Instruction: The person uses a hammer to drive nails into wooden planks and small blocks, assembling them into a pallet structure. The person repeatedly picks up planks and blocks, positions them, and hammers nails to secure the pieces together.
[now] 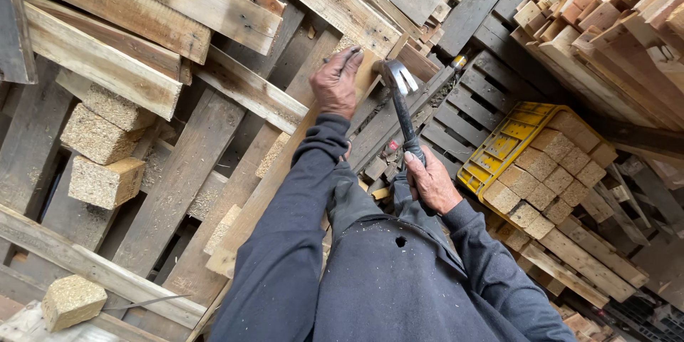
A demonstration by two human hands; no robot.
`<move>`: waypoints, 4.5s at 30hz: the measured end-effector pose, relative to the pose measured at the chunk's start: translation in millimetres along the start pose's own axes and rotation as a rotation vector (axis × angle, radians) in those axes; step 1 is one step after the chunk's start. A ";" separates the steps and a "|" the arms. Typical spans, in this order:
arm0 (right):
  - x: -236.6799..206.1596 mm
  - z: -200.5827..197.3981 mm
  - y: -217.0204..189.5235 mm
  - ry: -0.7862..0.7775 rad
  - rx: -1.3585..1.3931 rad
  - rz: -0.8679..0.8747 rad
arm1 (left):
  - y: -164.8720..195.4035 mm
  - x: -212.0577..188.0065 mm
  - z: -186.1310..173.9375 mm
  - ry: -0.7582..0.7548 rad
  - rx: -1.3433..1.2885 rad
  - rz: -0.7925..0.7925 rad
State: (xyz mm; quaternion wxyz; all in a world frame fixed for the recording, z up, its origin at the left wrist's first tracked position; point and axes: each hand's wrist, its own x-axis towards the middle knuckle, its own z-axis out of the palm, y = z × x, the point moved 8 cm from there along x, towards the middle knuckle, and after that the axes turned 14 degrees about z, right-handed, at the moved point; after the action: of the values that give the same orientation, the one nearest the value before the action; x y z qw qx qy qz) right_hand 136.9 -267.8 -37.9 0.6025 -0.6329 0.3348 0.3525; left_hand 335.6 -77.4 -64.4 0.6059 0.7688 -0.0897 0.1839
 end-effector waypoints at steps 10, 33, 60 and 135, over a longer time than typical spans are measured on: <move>-50.5 -9.5 -40.6 0.070 0.091 -0.255 | 9.3 -0.3 15.6 -0.126 0.172 0.104; -39.1 -14.0 -65.1 0.087 -0.070 -0.101 | 24.3 8.5 19.4 -0.169 0.144 0.147; -161.8 -53.9 -237.6 -0.060 0.015 -1.203 | 7.2 3.3 -12.0 0.425 -0.114 -0.057; -20.0 21.2 4.8 0.170 -0.034 -0.052 | 5.0 -12.3 -29.1 0.072 -0.026 -0.068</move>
State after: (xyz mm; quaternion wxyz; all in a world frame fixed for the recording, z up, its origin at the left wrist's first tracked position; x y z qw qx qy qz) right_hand 121.4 -246.9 -23.9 0.5701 -0.6793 0.3619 0.2873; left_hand 317.4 -51.6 -58.9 0.6247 0.7562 -0.0443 0.1896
